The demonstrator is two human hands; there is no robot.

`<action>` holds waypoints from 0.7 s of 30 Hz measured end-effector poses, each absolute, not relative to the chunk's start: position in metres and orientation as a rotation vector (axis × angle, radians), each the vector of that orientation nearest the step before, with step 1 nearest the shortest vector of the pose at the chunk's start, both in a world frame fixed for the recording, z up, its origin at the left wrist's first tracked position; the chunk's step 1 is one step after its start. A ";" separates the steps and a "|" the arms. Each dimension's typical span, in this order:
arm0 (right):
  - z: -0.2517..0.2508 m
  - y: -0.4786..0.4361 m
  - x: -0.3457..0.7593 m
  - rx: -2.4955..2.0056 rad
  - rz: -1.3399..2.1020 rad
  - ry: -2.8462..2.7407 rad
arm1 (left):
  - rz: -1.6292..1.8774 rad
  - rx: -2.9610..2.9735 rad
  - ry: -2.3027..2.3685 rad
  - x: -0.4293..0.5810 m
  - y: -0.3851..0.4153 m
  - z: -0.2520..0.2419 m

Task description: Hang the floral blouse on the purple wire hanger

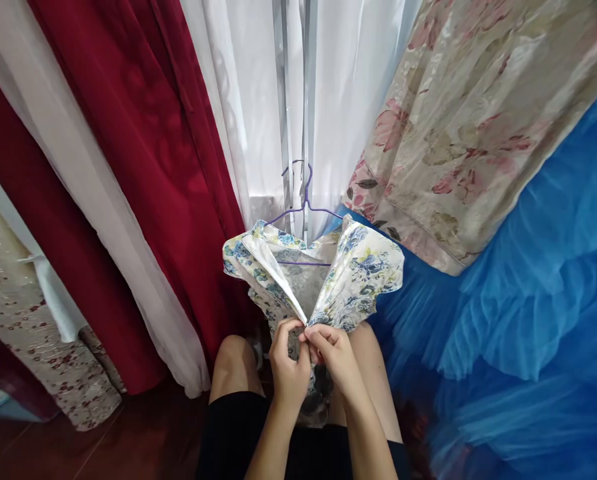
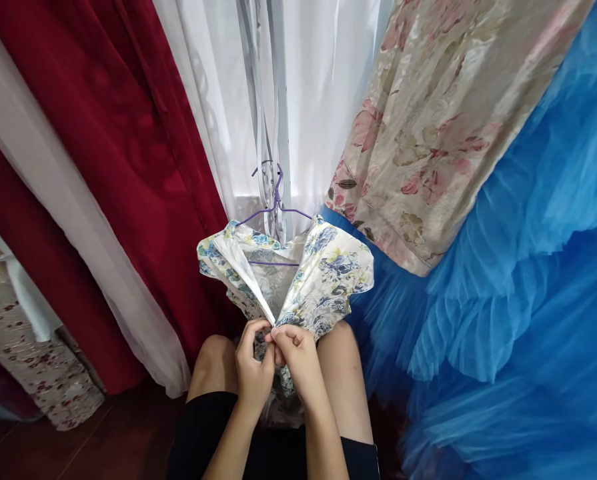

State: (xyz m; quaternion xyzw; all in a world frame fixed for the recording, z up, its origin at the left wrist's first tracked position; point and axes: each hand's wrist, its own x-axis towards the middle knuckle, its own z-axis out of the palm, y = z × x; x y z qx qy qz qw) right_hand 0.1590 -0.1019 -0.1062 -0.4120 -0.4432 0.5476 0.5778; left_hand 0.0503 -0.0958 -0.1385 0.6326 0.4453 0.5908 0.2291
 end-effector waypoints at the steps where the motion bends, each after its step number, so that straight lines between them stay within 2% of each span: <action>1: -0.104 -0.104 0.161 -0.971 1.279 -1.054 | 1.602 1.720 1.224 0.055 -0.097 -0.139; 6: -0.099 -0.113 0.174 -1.005 1.296 -1.157 | 1.478 1.657 1.189 0.057 -0.096 -0.137; 12: -0.083 -0.101 0.167 -1.001 1.289 -0.945 | 1.388 1.837 1.095 0.046 -0.090 -0.126; 18: -0.020 -0.047 0.170 -0.875 1.173 -0.957 | 1.226 1.945 1.161 0.043 -0.096 -0.114; 21: 0.014 -0.020 0.179 -0.788 1.157 -0.973 | 1.029 2.147 1.187 0.042 -0.102 -0.105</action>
